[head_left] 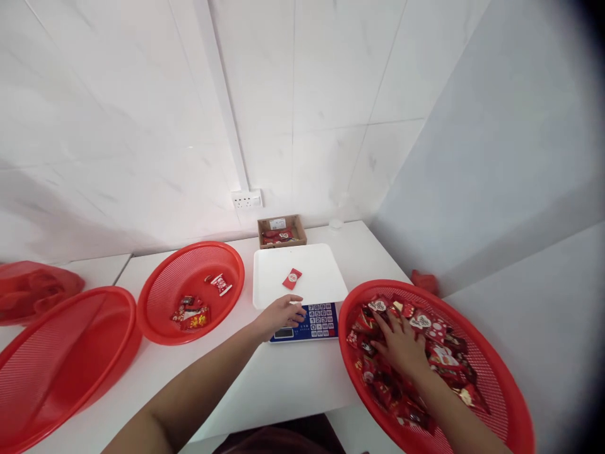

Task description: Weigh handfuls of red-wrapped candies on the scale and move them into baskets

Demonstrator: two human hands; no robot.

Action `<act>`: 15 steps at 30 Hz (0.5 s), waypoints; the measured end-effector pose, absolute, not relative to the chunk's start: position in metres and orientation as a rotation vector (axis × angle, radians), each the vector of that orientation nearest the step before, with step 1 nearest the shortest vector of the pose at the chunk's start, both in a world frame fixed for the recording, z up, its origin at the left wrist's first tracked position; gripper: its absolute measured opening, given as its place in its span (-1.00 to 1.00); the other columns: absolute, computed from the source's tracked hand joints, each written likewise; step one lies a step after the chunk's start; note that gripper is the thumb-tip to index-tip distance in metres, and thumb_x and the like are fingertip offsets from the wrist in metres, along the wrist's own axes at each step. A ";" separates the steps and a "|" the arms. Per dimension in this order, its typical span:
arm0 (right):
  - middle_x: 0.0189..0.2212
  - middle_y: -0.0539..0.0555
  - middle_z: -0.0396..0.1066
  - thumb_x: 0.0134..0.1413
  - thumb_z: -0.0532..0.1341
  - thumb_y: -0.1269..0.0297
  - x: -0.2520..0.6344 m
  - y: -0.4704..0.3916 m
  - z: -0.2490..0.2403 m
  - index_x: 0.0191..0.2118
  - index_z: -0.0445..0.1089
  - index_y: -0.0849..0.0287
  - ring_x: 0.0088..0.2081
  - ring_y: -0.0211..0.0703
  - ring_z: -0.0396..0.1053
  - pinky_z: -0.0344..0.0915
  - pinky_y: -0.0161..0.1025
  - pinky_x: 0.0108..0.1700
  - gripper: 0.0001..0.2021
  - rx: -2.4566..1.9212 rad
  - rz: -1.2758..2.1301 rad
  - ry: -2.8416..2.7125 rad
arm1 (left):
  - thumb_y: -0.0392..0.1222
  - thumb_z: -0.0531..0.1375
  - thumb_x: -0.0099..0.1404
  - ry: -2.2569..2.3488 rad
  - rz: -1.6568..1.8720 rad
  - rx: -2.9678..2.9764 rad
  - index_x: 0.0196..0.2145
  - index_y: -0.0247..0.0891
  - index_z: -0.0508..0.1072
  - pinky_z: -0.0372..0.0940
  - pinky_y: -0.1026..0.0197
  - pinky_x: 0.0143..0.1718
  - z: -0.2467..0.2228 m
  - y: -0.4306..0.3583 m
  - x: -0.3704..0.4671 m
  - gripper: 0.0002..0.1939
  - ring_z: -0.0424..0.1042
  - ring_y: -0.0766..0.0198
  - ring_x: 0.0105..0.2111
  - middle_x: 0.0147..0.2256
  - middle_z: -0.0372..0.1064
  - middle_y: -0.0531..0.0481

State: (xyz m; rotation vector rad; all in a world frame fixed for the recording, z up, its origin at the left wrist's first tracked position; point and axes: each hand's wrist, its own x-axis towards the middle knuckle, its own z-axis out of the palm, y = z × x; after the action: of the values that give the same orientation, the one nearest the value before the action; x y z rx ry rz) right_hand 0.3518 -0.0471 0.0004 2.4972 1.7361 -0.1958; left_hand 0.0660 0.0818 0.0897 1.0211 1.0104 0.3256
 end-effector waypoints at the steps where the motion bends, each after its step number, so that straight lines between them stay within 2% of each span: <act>1: 0.20 0.15 0.00 0.03 0.05 0.15 0.352 -0.046 -0.005 0.16 0.08 -0.02 0.19 0.27 -0.15 0.00 0.33 -0.02 -0.48 2.491 -0.125 1.764 | 0.00 0.18 0.12 0.984 0.318 1.038 -0.10 -0.27 0.28 0.26 0.16 -0.19 0.083 0.079 0.068 -0.57 0.38 0.25 -0.26 -0.20 0.35 -0.13; 4: 0.16 0.17 0.07 0.03 0.06 0.21 0.359 -0.043 -0.010 0.09 0.19 0.00 0.15 0.26 -0.06 0.02 0.31 -0.03 -0.56 2.483 0.034 1.818 | 0.00 0.19 0.11 0.909 0.313 1.076 -0.15 -0.27 0.31 0.25 0.17 -0.21 0.063 0.072 0.074 -0.60 0.38 0.26 -0.27 -0.23 0.37 -0.11; 6: 0.12 0.19 0.12 0.01 0.07 0.25 0.368 -0.040 -0.007 0.02 0.26 0.04 0.09 0.26 0.04 0.09 0.26 -0.05 -0.60 2.489 0.009 1.881 | 0.02 0.19 0.11 0.871 0.318 1.090 -0.16 -0.28 0.31 0.24 0.18 -0.22 0.054 0.067 0.077 -0.59 0.38 0.28 -0.28 -0.25 0.37 -0.10; 8: 0.06 0.20 0.21 0.00 0.06 0.31 0.378 -0.039 0.000 -0.04 0.31 0.11 0.02 0.20 0.16 0.14 0.16 -0.04 -0.64 2.554 -0.139 1.980 | 0.02 0.19 0.09 0.865 0.314 1.094 -0.16 -0.29 0.30 0.23 0.18 -0.23 0.052 0.060 0.078 -0.58 0.38 0.29 -0.31 -0.27 0.37 -0.09; 11: -0.11 0.23 0.35 -0.06 0.05 0.35 0.388 -0.041 0.017 -0.14 0.35 0.19 -0.08 0.11 0.27 0.13 0.04 0.02 -0.69 2.976 -0.527 1.929 | 0.02 0.20 0.07 0.895 0.287 1.070 -0.17 -0.31 0.29 0.22 0.18 -0.24 0.061 0.045 0.071 -0.57 0.37 0.31 -0.33 -0.27 0.36 -0.09; 13: -0.20 0.25 0.39 -0.10 0.07 0.30 0.388 -0.040 0.036 -0.19 0.34 0.21 -0.11 0.12 0.31 0.13 0.04 0.02 -0.70 3.283 -0.730 1.720 | 0.01 0.20 0.06 0.933 0.265 1.038 -0.18 -0.30 0.29 0.22 0.18 -0.25 0.077 0.033 0.060 -0.57 0.37 0.31 -0.34 -0.28 0.36 -0.08; 15: -0.20 0.24 0.39 -0.11 0.09 0.20 0.381 -0.032 0.061 -0.18 0.30 0.21 -0.11 0.09 0.32 0.16 0.01 0.02 -0.68 3.446 -0.820 1.599 | 0.00 0.20 0.05 0.975 0.237 1.012 -0.19 -0.30 0.29 0.21 0.19 -0.26 0.096 0.021 0.045 -0.58 0.36 0.32 -0.35 -0.28 0.35 -0.06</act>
State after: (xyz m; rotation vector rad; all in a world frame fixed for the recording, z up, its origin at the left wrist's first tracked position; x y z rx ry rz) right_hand 0.3805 -0.0318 0.0607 3.4461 1.5994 -0.8200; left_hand 0.0454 0.0212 0.0964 1.0120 0.9747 0.2370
